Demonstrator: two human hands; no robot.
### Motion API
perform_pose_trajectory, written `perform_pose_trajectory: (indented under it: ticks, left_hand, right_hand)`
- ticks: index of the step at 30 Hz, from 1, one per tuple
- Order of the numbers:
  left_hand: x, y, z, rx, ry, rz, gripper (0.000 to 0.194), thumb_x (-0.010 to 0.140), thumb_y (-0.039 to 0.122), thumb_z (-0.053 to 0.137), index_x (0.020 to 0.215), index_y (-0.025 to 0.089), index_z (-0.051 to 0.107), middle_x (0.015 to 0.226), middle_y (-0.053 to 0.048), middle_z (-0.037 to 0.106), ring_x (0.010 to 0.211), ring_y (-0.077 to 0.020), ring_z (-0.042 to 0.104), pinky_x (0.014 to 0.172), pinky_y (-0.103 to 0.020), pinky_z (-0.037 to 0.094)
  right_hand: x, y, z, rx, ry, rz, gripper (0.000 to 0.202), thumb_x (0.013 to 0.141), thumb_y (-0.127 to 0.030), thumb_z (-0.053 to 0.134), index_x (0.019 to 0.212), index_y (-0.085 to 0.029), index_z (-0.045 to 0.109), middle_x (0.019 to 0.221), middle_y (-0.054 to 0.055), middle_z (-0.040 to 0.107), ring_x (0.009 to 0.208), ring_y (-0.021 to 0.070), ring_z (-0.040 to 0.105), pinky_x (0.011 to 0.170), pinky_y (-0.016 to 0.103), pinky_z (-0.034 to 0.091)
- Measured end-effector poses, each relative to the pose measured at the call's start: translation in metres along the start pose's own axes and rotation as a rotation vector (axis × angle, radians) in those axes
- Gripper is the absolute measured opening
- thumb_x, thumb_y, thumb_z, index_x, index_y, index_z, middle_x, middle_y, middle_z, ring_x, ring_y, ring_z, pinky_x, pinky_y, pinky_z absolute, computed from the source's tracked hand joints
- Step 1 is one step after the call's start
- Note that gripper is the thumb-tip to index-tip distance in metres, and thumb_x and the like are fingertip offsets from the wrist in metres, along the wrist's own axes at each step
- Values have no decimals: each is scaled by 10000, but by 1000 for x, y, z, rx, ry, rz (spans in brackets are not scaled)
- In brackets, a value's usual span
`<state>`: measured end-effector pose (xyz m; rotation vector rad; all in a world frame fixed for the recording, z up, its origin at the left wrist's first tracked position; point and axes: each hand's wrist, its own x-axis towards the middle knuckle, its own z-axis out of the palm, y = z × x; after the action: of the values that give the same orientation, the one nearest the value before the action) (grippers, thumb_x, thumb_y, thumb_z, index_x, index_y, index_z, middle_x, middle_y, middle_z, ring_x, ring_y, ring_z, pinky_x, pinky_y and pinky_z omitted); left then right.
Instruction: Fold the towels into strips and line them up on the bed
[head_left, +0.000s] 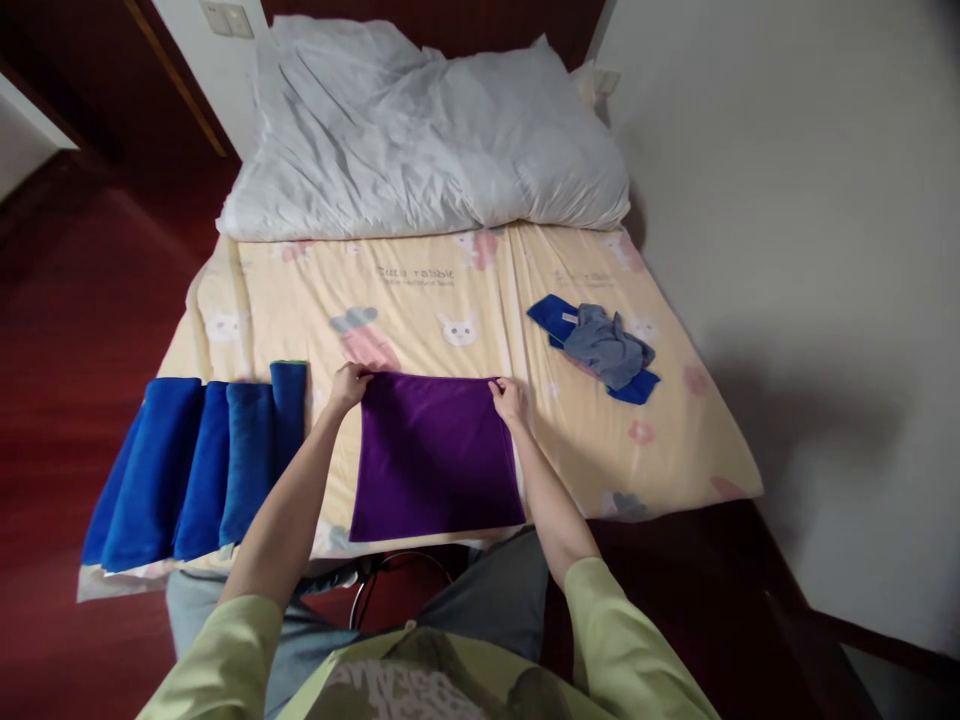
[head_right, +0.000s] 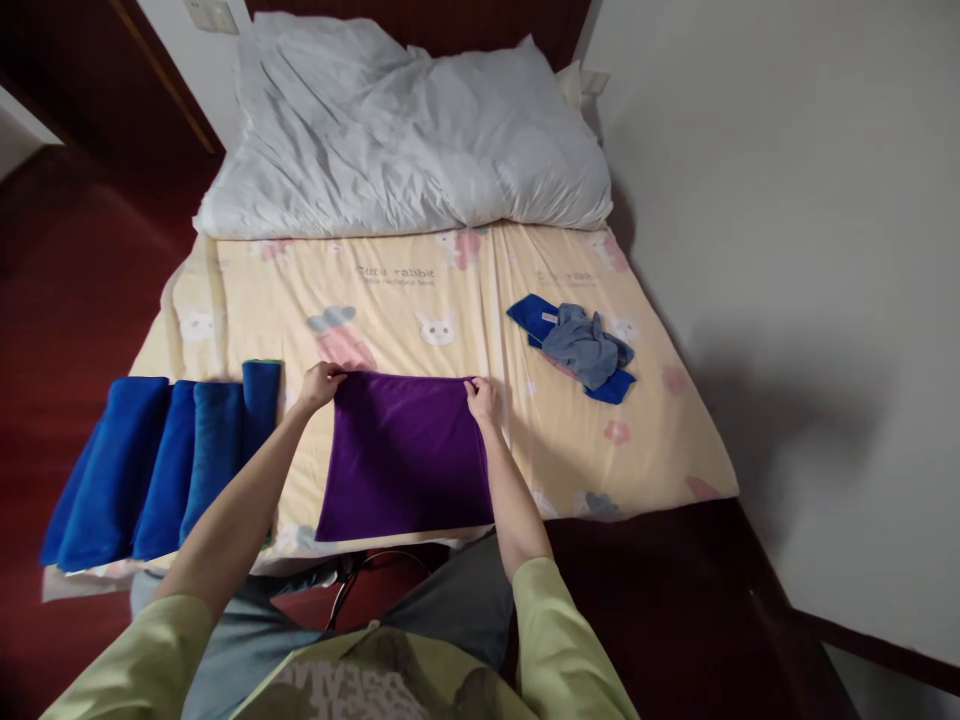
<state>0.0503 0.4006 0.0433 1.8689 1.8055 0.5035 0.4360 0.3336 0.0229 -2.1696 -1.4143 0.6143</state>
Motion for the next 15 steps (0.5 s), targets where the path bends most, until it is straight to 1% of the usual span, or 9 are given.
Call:
perform_pose_trajectory:
  ticks: [3,6,9,11,13,15]
  left_hand:
    - [-3,1,-7,-124,4,-12,283,844,300,565,1030,156,724,1043,-112,754,954,-250,685,901,-335,532]
    - [-4,8,-9,-209,12,-35,288,861,307,553,1048,150,706,1032,-114,755,921,-242,697,847,-319,539]
    - [-1,18,-4,-188,41,-70,253,868,282,549,1016,157,711,1063,-117,755,1009,-258,689,906,-333,520]
    - [2,23,0,-158,60,-119,249,877,275,546,1012,151,715,1083,-127,753,1058,-265,680,941,-334,500]
    - [4,26,4,-138,57,-197,281,895,318,551,1027,137,721,1073,-145,753,1038,-272,689,918,-330,500]
    - [4,26,6,-112,3,-246,342,897,397,568,1026,127,733,1031,-152,758,978,-282,701,857,-327,512]
  right_hand:
    - [3,9,-2,33,37,20,312,975,-382,485,1029,-181,718,990,93,750,897,221,653,827,285,459]
    - [5,12,-4,66,75,45,345,983,-376,448,1044,-166,715,991,104,745,900,227,643,842,293,463]
    - [6,6,-4,27,82,105,319,983,-365,463,1033,-179,717,989,100,734,903,226,630,846,293,457]
    - [6,0,-2,-19,73,123,294,984,-349,482,1036,-178,716,1016,111,719,918,223,624,858,295,448]
    - [6,-4,1,-66,89,107,285,985,-331,490,1037,-162,714,1095,138,691,950,222,621,885,302,440]
    - [8,-4,4,-93,119,79,279,979,-324,500,1026,-150,712,1170,158,662,986,223,620,911,309,438]
